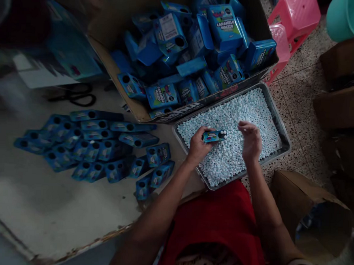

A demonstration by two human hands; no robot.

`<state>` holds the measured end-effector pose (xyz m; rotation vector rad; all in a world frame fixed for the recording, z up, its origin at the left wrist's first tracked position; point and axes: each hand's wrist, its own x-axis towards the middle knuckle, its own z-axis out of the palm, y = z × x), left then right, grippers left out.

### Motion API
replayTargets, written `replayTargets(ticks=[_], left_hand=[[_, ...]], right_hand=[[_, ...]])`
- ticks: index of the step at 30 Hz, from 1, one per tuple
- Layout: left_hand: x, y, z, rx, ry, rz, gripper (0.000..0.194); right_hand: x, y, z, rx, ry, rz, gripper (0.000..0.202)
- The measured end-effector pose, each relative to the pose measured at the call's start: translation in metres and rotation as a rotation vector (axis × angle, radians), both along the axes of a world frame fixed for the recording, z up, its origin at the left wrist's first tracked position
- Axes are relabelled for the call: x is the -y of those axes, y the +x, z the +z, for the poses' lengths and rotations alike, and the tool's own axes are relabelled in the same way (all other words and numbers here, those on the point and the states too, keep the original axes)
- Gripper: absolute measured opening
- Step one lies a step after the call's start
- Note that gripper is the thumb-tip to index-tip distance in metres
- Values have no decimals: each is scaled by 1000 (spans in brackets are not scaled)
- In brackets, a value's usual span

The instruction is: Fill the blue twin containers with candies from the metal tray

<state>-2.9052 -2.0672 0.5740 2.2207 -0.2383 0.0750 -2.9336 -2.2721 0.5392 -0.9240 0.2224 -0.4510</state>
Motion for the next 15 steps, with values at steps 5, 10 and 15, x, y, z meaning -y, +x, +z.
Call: replayTargets(ticks=[5,10,15], left_hand=[[-12,-4,-4,16,-55,-52,35],[-32,-17,0,141,141,153,36],[-56,-23,11,210,292,222,29]], right_hand=[[36,18,-90,-467,-936,-112,61],[-26,36,-93,-369,-804,-153,67],[-65,42,-64,-361,-23,-102,35]])
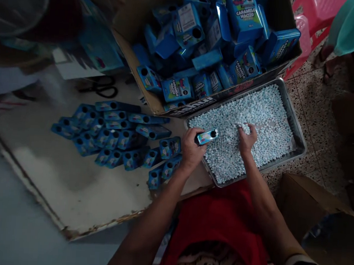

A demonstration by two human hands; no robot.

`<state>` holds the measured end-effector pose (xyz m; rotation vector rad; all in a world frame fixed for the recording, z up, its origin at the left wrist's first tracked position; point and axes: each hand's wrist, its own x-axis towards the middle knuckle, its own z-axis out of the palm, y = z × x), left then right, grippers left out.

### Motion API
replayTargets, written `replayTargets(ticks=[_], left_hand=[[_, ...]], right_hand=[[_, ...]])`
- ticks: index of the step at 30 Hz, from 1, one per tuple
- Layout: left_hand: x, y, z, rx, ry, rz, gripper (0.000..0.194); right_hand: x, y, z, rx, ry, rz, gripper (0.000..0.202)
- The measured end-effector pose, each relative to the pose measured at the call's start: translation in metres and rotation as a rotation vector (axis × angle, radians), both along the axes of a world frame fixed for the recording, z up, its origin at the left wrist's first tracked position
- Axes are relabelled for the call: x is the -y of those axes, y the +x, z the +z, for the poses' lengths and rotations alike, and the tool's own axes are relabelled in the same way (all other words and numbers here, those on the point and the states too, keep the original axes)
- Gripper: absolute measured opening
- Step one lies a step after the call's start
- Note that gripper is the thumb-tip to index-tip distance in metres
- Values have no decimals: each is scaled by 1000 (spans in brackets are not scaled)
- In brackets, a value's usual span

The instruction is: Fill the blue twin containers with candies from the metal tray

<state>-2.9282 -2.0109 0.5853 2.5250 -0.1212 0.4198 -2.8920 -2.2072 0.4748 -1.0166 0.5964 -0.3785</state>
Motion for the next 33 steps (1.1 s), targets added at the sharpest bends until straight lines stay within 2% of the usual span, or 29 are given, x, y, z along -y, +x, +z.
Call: replayTargets(ticks=[4,7,9,11,14,18,21,23,25,27,29,31,33], left_hand=[[-4,-2,3,-65,-78,-29,35],[0,-5,3,-87,-97,-62,35],[3,-7,3,-94,-92,-84,35],[6,-8,5,-94,-101,-95,37],[8,-8,8,-98,-123,-94,40],[8,-7,13,-96,-88,-101,40],[11,-8,18,-65,-60,-115,40],[15,-9,21,-48,-37,-126,41],[17,-9,24,-41,-13,-141,41],[16,-8,26,-51,-18,-162,39],[12,-5,25,-86,-91,-169,39],[8,-1,21,-145,-209,-162,39],[6,4,16,-214,-305,-180,38]], right_hand=[[2,-12,28,78,540,227,37],[1,-28,64,258,768,370,40],[-4,-36,90,373,741,399,39],[-10,-41,110,460,639,410,39],[-16,-41,122,529,481,400,37],[-21,-39,124,547,395,320,34],[-24,-40,131,549,373,293,37],[-25,-41,136,522,406,283,44],[-21,-40,133,471,518,254,49],[-8,-35,120,401,697,185,48],[12,-29,98,279,866,124,39],[35,-24,73,109,944,92,27],[55,-23,55,-50,947,64,16]])
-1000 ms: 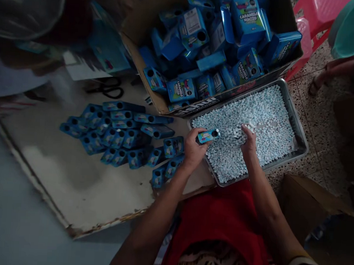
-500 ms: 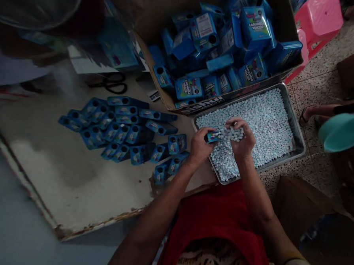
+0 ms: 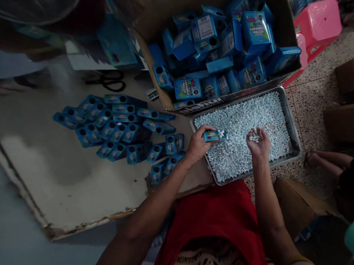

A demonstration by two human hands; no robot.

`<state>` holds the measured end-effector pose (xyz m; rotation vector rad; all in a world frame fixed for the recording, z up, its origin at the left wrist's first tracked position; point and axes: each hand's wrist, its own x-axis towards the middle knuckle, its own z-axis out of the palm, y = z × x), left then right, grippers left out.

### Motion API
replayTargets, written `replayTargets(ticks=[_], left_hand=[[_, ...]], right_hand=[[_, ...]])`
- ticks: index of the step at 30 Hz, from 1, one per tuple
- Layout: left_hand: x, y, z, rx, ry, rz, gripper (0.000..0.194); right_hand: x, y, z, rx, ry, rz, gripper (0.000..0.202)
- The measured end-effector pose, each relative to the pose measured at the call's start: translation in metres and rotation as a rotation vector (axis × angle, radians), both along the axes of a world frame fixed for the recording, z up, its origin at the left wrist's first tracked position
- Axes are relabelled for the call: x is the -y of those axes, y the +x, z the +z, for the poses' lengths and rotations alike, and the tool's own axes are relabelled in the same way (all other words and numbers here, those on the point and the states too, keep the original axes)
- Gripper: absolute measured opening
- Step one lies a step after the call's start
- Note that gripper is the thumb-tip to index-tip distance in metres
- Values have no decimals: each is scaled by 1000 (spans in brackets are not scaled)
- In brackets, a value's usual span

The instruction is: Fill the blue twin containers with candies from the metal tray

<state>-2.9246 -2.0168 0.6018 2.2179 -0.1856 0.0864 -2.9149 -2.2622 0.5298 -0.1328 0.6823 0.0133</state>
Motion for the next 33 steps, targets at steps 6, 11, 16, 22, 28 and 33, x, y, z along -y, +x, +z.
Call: replayTargets(ticks=[6,11,16,22,28,33], left_hand=[[12,9,-17,-16,-162,-82,37],[21,7,-23,-70,-295,-102,43],[26,-1,-17,-132,-431,-77,47],[23,-7,-22,-232,-626,-135,49],[40,-13,-16,-160,-363,-104,41],[56,-18,-2,-101,-167,-7,38]], right_hand=[[18,-12,3,-41,64,146,10],[3,-18,43,253,66,153,14],[-7,-14,72,332,23,171,17],[-11,-11,83,429,-53,110,23],[-18,-20,82,709,-352,107,25],[-28,-24,66,745,-566,72,23]])
